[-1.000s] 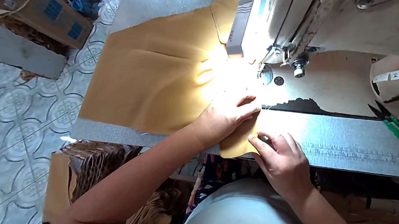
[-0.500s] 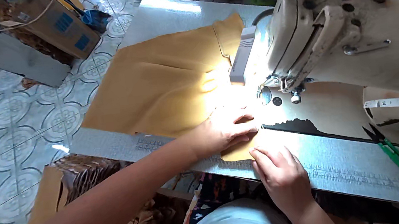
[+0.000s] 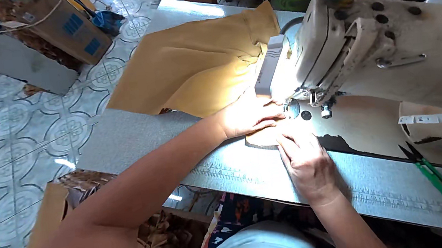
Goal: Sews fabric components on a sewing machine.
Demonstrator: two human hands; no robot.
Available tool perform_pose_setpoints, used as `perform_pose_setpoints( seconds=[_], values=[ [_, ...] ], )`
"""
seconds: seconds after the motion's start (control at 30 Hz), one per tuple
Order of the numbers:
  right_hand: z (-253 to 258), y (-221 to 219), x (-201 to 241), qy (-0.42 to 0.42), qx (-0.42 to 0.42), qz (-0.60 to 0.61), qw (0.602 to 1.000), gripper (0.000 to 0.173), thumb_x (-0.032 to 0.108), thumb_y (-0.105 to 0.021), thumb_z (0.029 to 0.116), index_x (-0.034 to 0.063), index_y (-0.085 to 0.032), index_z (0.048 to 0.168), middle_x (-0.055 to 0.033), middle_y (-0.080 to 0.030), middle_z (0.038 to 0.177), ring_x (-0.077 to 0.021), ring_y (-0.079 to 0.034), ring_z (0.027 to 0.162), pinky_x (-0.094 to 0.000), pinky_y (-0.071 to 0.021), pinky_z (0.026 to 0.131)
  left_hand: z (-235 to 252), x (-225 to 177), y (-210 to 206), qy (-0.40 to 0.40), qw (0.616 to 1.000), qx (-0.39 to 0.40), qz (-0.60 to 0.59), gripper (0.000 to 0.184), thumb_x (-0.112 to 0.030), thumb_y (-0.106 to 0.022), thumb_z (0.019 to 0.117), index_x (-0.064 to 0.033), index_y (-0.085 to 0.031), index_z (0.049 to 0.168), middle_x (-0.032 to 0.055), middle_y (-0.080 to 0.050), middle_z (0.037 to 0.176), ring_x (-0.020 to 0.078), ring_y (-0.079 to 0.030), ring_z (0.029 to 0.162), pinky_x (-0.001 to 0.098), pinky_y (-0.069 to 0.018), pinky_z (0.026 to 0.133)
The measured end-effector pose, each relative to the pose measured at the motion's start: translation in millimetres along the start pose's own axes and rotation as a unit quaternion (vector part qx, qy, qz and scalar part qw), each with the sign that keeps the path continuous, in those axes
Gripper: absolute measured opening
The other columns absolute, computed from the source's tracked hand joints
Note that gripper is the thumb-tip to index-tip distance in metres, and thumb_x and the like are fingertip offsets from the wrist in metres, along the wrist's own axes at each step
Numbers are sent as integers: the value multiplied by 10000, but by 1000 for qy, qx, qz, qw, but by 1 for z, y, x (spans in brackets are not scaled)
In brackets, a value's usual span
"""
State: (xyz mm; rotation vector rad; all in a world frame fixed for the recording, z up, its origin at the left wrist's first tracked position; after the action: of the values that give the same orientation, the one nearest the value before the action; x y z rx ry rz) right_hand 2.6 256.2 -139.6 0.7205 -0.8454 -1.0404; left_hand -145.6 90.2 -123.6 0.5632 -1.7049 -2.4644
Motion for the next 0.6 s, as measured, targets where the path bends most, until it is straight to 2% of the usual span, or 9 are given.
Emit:
perform_pose_setpoints(
  seconds=[0.07, 0.1, 0.17, 0.2, 0.33, 0.43, 0.6],
  values=[
    [-3, 2, 2, -16, -1, -3, 1000, 192, 196, -640, 970, 162, -820, 1028, -102, -733, 970, -284, -708, 936, -375, -581, 755, -1, -10, 3, 10, 1000, -6, 22, 283, -297, -519, 1059, -221, -741, 1217, 117, -673, 1277, 319, -607, 1237, 630, -361, 1082],
    [-5, 3, 4, -23, -5, -7, 1000, 186, 197, -644, 968, 147, -819, 1008, -111, -732, 932, -281, -715, 897, -370, -587, 734, -1, -20, 4, 25, 999, -15, 26, 263, -229, -533, 1052, -188, -758, 1183, 119, -684, 1271, 315, -614, 1241, 607, -388, 1086],
    [-10, 6, 6, -30, -15, -7, 999, 192, 186, -643, 973, 123, -821, 1008, -106, -741, 893, -266, -720, 847, -357, -587, 707, -5, -36, 1, 54, 997, -46, 9, 244, -123, -544, 1028, -120, -771, 1117, 76, -700, 1203, 243, -623, 1193, 448, -477, 1041],
    [-12, 6, 7, -31, -17, -5, 999, 191, 183, -644, 973, 122, -821, 1009, -100, -735, 879, -261, -714, 834, -353, -578, 696, -8, -39, -2, 65, 996, -62, -9, 248, -97, -547, 1017, -100, -772, 1122, 71, -705, 1206, 231, -620, 1205, 416, -479, 1048],
    [-12, 2, 9, -10, -22, -11, 1000, 172, 195, -657, 969, 139, -818, 988, -80, -718, 856, -249, -697, 811, -346, -558, 655, -14, -40, -8, 82, 991, -92, -43, 260, -83, -541, 1020, -117, -776, 1127, 56, -708, 1231, 208, -620, 1227, 402, -485, 1057],
    [-13, 2, 8, -3, -21, -15, 1000, 176, 182, -651, 967, 127, -816, 994, -89, -724, 873, -255, -704, 826, -349, -570, 669, -14, -36, -8, 62, 992, -99, -55, 244, -96, -560, 1019, -128, -786, 1105, 72, -710, 1200, 206, -624, 1203, 390, -489, 1042],
    [-14, 2, 6, -15, -28, -7, 999, 184, 158, -644, 953, 104, -814, 996, -100, -719, 862, -260, -709, 828, -343, -581, 686, -16, -28, -4, 47, 993, -71, -85, 233, -120, -573, 1010, -148, -792, 1085, 70, -697, 1268, 220, -602, 1259, 426, -460, 1077]
  ],
)
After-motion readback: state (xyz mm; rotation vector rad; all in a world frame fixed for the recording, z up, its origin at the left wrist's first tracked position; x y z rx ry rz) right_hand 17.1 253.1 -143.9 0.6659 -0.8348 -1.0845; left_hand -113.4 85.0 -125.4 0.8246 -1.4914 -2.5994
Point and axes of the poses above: each hand's wrist, its own z-axis towards the middle knuckle, its own y-axis out of the back of the hand, x = y × z, the point moved 1 cm from there along z, towards the middle knuckle
